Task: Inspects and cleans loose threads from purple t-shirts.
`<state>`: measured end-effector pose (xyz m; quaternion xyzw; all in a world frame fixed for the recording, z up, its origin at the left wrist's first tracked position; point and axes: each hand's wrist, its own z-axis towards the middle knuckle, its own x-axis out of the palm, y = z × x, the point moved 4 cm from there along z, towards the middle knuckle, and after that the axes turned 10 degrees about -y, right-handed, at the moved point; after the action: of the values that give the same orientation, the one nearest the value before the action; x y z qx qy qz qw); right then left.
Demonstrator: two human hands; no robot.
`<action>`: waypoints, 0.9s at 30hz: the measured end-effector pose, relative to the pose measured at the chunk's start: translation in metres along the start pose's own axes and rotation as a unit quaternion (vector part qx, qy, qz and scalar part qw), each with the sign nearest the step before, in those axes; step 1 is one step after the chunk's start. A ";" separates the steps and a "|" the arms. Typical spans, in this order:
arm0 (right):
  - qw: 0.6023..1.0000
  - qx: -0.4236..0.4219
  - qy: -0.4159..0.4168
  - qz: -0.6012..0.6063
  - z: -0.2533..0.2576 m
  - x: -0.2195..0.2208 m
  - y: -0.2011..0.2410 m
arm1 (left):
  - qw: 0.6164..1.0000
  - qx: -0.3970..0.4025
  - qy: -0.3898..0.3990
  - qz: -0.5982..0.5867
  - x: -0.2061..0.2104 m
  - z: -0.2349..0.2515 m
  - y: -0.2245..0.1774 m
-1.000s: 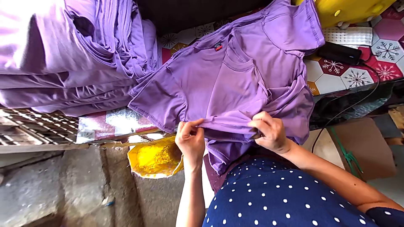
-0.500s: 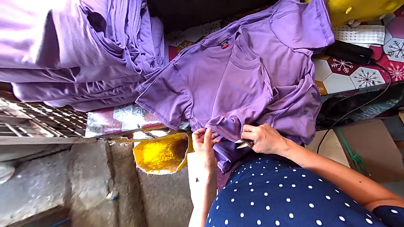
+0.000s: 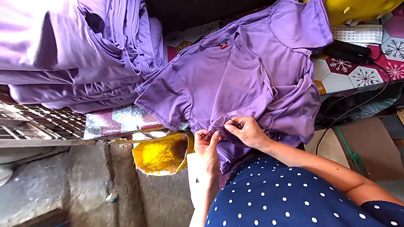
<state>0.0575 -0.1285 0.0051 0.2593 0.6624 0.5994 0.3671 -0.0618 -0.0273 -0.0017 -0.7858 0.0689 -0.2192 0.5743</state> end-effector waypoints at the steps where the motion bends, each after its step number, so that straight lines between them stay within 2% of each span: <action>1: 1.000 -0.011 0.005 -0.008 -0.001 0.000 0.001 | 1.000 0.005 0.003 0.000 0.001 0.000 0.000; 4: 0.999 -0.009 0.024 -0.038 0.001 0.001 0.002 | 0.999 0.031 0.013 0.006 0.001 0.000 0.000; 8: 0.997 0.045 0.047 0.037 0.004 0.000 0.001 | 1.000 0.019 0.002 0.009 0.000 0.001 -0.006; 15: 0.997 -0.067 -0.014 -0.020 -0.001 0.004 0.007 | 0.995 0.097 0.022 0.020 0.000 -0.002 -0.010; 18: 0.999 0.013 0.018 0.039 0.003 0.004 0.005 | 0.994 0.101 0.023 0.023 0.001 -0.002 -0.010; 23: 1.000 -0.001 0.007 0.019 0.002 0.008 0.004 | 0.973 0.205 0.039 0.101 0.006 -0.007 -0.012; 27: 0.993 0.072 0.088 0.042 0.013 0.005 0.007 | 0.961 0.253 0.033 0.107 0.004 -0.001 -0.009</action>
<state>0.0639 -0.1155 0.0109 0.2589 0.7218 0.5856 0.2627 -0.0599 -0.0269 0.0076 -0.5956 0.1133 -0.1925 0.7716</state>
